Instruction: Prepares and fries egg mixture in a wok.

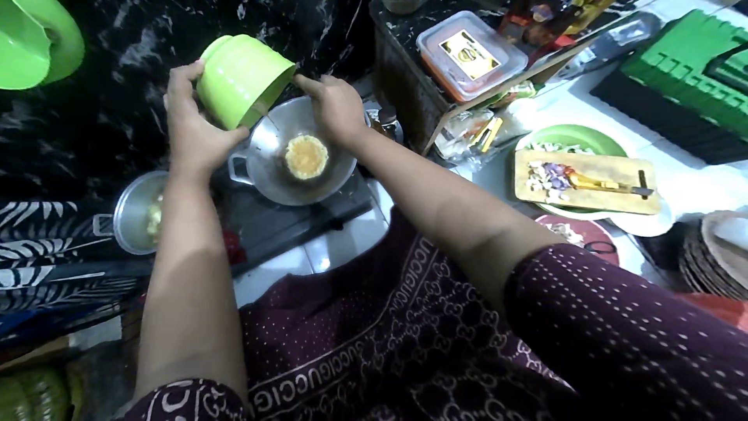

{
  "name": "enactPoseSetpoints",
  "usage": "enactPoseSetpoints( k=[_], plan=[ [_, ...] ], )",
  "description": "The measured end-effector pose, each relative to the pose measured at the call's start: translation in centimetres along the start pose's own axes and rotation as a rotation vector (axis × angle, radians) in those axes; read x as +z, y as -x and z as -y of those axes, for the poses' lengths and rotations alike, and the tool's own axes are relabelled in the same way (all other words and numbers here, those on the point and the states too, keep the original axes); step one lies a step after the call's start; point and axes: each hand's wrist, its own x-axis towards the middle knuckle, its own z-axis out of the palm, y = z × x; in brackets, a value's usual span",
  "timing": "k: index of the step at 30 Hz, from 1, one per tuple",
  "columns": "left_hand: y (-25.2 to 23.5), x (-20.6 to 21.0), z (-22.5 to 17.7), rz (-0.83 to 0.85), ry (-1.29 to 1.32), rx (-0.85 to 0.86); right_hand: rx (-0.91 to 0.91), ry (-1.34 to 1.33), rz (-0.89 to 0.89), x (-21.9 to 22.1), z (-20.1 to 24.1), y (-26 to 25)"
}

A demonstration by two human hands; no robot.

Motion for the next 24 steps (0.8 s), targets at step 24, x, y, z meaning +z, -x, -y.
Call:
enactPoseSetpoints(
  k=[24],
  plan=[
    [0.2,0.4,1.4,-0.102,0.164,-0.024,-0.17,-0.112,0.1,0.1,1.3,1.0]
  ],
)
